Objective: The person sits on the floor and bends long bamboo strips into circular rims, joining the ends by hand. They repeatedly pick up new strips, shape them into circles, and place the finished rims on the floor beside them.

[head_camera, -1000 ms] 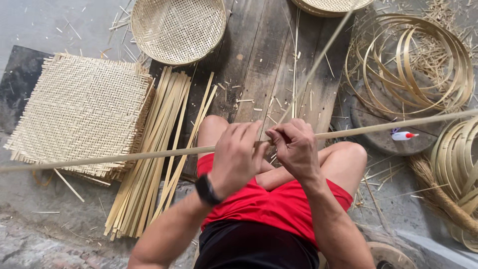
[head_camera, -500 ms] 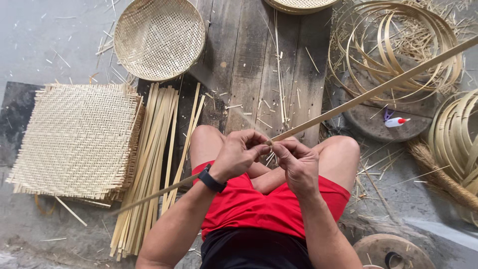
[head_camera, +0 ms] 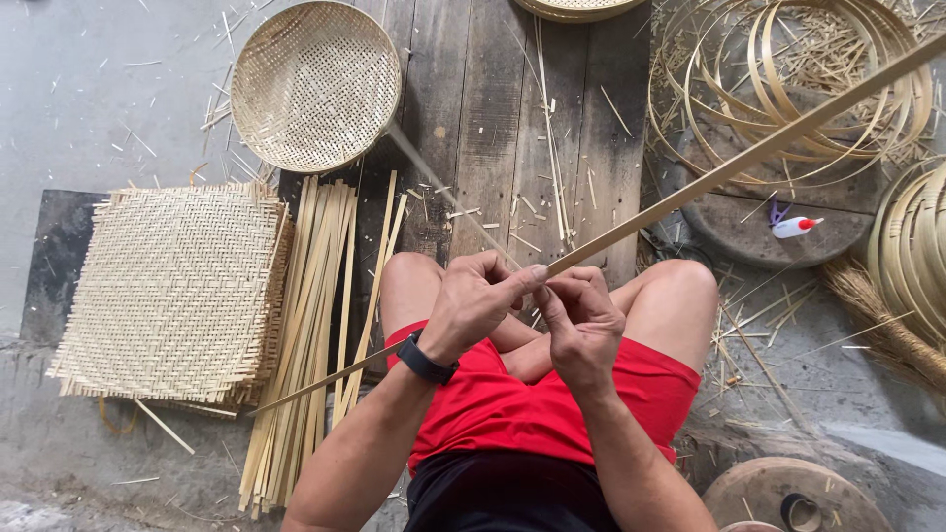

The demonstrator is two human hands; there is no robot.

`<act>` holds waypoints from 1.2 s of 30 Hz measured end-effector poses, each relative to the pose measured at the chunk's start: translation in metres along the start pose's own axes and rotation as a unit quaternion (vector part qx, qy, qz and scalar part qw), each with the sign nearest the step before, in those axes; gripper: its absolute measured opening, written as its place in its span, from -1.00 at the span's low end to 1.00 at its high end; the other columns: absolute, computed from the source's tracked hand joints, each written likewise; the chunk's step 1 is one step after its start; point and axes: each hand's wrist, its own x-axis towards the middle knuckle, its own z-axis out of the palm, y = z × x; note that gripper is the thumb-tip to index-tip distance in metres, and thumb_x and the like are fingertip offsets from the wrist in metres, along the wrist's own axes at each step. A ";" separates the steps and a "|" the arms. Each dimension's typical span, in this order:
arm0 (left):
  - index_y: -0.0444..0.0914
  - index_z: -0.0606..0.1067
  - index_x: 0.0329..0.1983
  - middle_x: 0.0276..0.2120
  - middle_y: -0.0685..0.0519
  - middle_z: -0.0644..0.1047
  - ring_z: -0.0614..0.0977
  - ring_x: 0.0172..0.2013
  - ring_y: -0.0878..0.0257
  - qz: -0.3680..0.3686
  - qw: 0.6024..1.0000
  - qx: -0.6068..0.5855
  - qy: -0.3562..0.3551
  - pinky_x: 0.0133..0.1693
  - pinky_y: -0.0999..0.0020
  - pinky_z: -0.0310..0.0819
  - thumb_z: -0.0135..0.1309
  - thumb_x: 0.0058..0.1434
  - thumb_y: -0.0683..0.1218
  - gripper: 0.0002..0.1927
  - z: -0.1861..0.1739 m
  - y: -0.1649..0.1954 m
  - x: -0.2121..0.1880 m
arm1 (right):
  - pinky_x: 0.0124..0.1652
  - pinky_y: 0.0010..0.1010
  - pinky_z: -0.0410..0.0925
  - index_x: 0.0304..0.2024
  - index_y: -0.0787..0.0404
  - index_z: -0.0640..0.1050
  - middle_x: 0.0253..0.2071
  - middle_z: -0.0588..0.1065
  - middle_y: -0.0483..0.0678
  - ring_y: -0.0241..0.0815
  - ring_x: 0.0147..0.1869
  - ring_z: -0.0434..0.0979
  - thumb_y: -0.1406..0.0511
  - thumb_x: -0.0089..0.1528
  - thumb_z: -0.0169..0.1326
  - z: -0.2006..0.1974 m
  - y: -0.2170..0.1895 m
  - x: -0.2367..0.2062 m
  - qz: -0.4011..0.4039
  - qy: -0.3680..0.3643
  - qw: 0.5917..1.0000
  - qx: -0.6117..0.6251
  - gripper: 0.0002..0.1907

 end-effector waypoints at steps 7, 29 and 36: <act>-0.33 0.50 -0.56 -0.60 0.01 0.59 0.58 -0.54 0.39 0.000 1.000 0.016 0.004 -0.51 0.47 0.44 0.33 0.14 0.08 -0.58 -0.001 -0.002 -0.002 | -0.17 -0.60 0.39 -0.20 0.36 0.59 -0.08 0.40 -0.12 -0.38 -0.12 0.48 0.49 0.31 0.16 -0.014 -0.005 0.011 0.072 -0.137 0.988 0.024 -0.98; -0.31 0.46 -0.13 -0.25 -0.11 0.49 0.55 -0.15 -0.04 0.396 0.887 0.227 0.062 -0.11 0.12 0.45 0.09 0.28 -0.29 -0.88 0.038 -0.015 -0.011 | -0.52 -0.53 0.09 -0.56 0.24 0.36 -0.62 0.27 -0.22 -0.45 -0.54 0.15 0.36 0.41 -0.09 -0.050 -0.001 0.011 0.172 -0.176 0.969 0.032 -0.61; -0.30 0.45 -0.20 -0.30 -0.08 0.50 0.55 -0.17 -0.01 0.381 0.895 0.224 0.064 -0.12 0.15 0.45 0.10 0.26 -0.28 -0.91 0.032 -0.013 0.006 | -0.45 -0.54 0.12 -0.54 0.25 0.32 -0.57 0.25 -0.24 -0.46 -0.47 0.14 0.36 0.40 -0.11 -0.048 -0.034 -0.018 0.122 -0.263 0.957 -0.005 -0.63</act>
